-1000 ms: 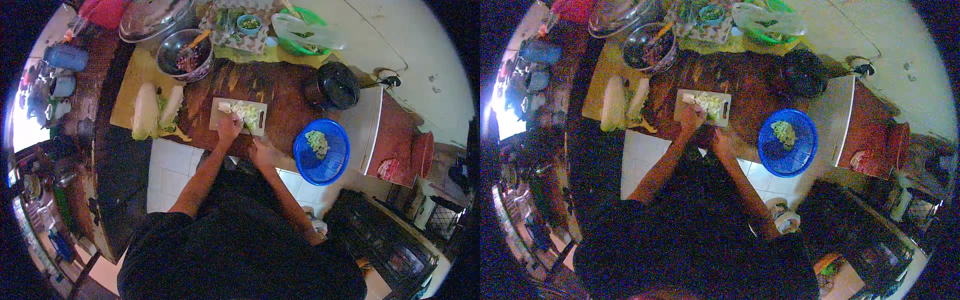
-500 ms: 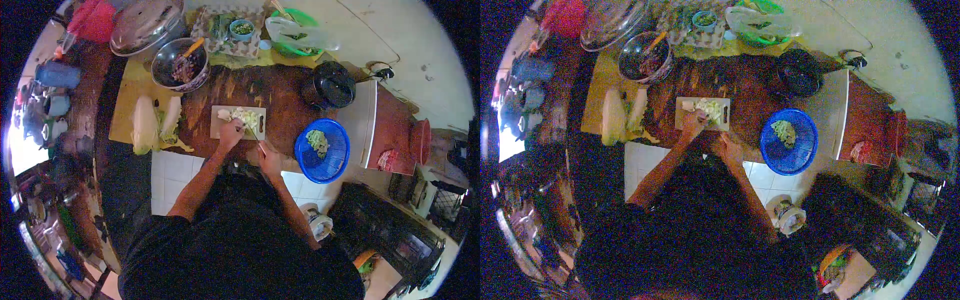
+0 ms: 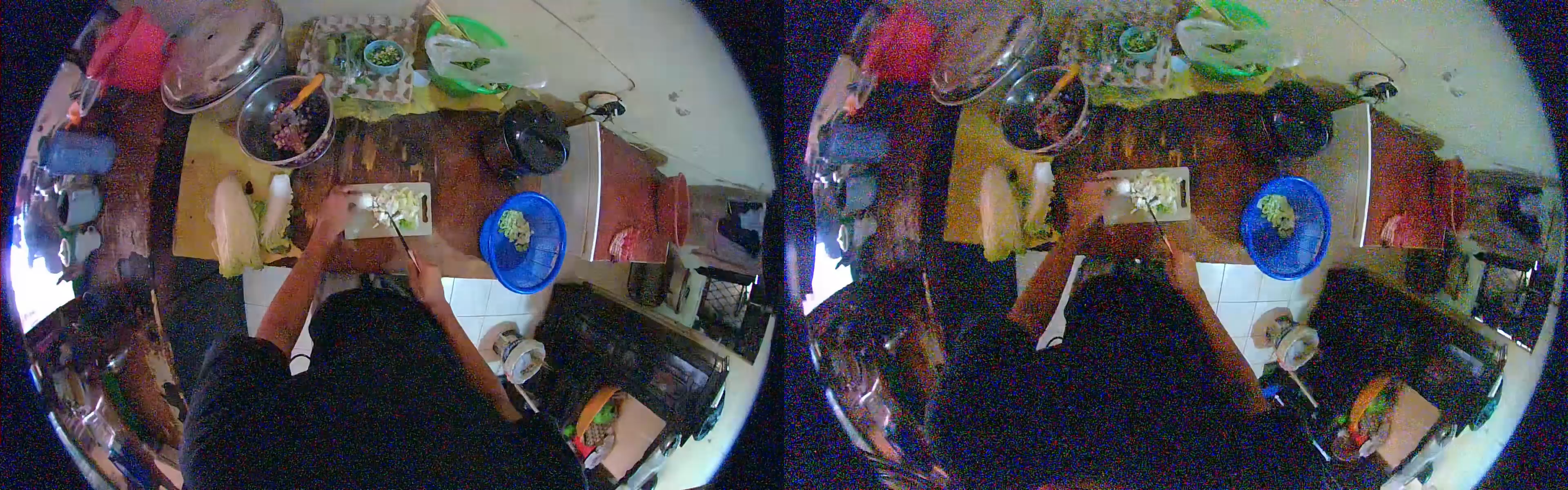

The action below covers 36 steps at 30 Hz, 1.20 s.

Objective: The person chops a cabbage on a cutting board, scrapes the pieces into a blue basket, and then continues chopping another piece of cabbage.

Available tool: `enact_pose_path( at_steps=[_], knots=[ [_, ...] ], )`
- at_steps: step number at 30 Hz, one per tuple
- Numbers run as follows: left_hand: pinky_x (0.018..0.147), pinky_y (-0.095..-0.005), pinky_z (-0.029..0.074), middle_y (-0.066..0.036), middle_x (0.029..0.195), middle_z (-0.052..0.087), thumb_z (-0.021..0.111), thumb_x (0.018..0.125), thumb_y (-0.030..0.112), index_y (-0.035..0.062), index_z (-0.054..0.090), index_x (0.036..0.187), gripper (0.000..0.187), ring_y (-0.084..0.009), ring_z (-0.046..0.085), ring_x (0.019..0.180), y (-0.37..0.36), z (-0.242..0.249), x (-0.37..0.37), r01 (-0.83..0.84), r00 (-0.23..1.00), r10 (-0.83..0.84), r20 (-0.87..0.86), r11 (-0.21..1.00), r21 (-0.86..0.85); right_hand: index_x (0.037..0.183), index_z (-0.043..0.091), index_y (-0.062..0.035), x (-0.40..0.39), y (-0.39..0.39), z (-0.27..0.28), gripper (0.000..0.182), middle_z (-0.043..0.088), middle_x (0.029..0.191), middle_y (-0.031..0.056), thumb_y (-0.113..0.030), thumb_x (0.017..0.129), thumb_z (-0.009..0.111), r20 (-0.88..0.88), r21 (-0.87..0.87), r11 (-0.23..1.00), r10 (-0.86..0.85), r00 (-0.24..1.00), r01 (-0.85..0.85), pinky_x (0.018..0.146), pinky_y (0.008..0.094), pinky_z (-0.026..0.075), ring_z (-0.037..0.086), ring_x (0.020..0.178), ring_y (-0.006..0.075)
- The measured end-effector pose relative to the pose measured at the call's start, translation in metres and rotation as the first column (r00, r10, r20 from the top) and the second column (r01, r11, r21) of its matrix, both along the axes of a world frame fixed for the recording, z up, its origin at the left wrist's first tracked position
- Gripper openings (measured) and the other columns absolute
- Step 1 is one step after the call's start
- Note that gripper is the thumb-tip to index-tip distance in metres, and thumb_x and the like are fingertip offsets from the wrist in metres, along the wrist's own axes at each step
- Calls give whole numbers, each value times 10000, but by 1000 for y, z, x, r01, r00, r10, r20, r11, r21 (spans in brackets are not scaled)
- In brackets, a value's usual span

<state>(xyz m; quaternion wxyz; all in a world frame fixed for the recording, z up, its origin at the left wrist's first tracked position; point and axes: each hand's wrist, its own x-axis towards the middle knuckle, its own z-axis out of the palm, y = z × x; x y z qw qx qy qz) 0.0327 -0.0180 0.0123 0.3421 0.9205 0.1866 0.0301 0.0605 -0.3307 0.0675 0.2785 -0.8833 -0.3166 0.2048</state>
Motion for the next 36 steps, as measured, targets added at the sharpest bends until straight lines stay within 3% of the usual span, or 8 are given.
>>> enact_pose_path(
  at_steps=[3,6,9,12,15,20,31,36],
  knots=[
    [866,-399,514,-95,1028,685,738,709,228,148,713,1069,369,-303,653,939,6,8,-9,14,997,-8,-80,997,70,1284,529,-81,0,29,2,355,627,793,260,-228,962,507,-17,81,995,-64,998,65,582,527,456,602,651,449],
    [824,-393,528,-85,993,695,728,716,229,150,725,1010,304,-286,660,927,7,24,-18,4,992,-1,-126,1000,26,1300,518,-79,3,65,40,374,627,781,263,-255,972,491,-94,-67,998,-18,995,11,594,522,465,606,657,448],
    [777,-388,536,-88,974,697,734,709,208,131,726,977,279,-290,661,928,9,0,-34,-11,994,17,106,998,-63,1325,499,-88,-2,85,22,394,624,745,261,-273,977,477,-77,-224,974,17,997,-34,582,526,463,603,643,454],
    [744,-389,530,-93,936,690,766,686,186,88,724,952,287,-298,658,881,-4,12,-34,-110,993,110,-31,994,4,1335,485,-89,-19,84,-21,408,608,685,260,-299,987,459,-81,89,995,-35,996,43,554,534,451,609,617,446],
    [714,-399,517,-106,874,667,783,686,199,75,730,911,262,-312,642,813,-11,7,-33,-138,981,140,134,990,-21,1334,481,-75,-22,97,-6,414,606,701,265,-314,998,437,-68,-166,986,-8,998,-3,554,524,448,624,638,418],
    [699,-417,499,-115,822,633,780,703,184,74,741,863,198,-322,617,761,-14,5,-32,-166,974,174,149,984,-65,1336,484,-104,-26,102,-18,403,598,700,264,-312,995,432,-276,-108,992,-88,957,61,562,556,427,599,615,430],
    [716,-427,497,-157,841,629,740,736,184,43,728,905,221,-349,615,782,-18,-2,-30,-187,965,190,181,982,-37,1444,347,-212,-55,77,-62,497,607,740,286,-278,974,496,-41,27,993,-118,992,119,540,584,421,598,661,497],
    [745,-432,505,-173,933,641,708,753,165,59,716,971,243,-345,629,826,-19,-5,-34,-172,959,179,220,984,-51,1458,326,-234,-55,68,-28,507,603,716,289,-293,982,487,-178,-26,987,-163,971,161,546,582,440,595,638,495]
  ],
)
